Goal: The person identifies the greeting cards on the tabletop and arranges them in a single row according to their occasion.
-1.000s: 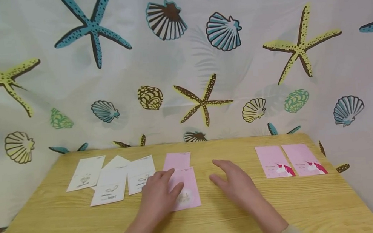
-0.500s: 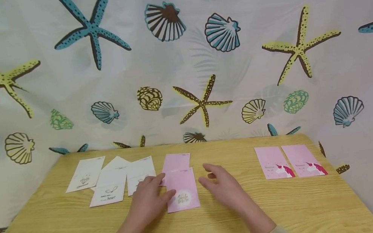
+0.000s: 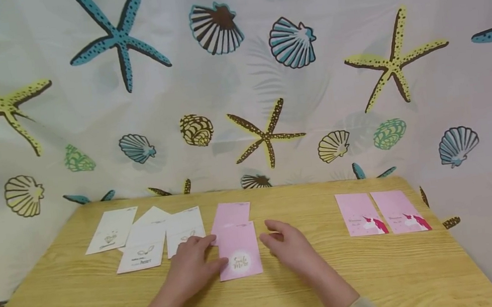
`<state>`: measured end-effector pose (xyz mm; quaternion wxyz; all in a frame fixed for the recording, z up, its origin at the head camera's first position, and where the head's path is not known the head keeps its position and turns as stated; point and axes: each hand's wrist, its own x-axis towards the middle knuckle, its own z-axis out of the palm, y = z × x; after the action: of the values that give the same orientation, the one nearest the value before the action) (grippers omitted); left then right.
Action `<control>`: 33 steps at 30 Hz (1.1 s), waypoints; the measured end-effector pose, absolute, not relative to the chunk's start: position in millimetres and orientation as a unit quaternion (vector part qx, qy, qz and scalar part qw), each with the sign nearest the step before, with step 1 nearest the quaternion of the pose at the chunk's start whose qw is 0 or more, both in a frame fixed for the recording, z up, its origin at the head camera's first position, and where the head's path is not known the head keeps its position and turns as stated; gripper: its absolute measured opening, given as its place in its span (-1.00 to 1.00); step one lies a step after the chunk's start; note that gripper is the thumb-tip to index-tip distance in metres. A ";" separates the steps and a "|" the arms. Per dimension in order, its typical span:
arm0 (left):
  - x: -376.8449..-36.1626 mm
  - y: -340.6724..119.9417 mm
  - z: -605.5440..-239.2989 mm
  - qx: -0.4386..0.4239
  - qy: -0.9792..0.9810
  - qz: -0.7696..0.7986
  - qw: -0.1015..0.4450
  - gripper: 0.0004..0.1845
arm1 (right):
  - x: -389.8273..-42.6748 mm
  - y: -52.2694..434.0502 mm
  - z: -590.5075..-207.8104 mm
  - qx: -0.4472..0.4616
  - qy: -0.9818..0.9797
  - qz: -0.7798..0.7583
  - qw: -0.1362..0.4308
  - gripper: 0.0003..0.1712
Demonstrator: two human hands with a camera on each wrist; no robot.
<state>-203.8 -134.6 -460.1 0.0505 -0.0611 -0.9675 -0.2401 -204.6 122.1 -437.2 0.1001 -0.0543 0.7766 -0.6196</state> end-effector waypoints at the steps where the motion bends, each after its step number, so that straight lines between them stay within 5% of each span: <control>1: -203.5 -134.1 -459.6 -0.063 -0.968 -0.239 0.050 -0.30 | -204.3 122.0 -437.4 -0.053 0.770 -0.628 0.105 -0.32; 33: -202.1 -132.9 -463.0 -0.067 -0.969 -0.231 0.052 -0.30 | -205.8 116.3 -444.9 -0.050 0.702 -0.696 0.143 -0.36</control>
<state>-202.1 -132.9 -463.0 0.0515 -0.0666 -0.9693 -0.2308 -205.8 116.3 -444.9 0.1430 -0.0498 0.7017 -0.6962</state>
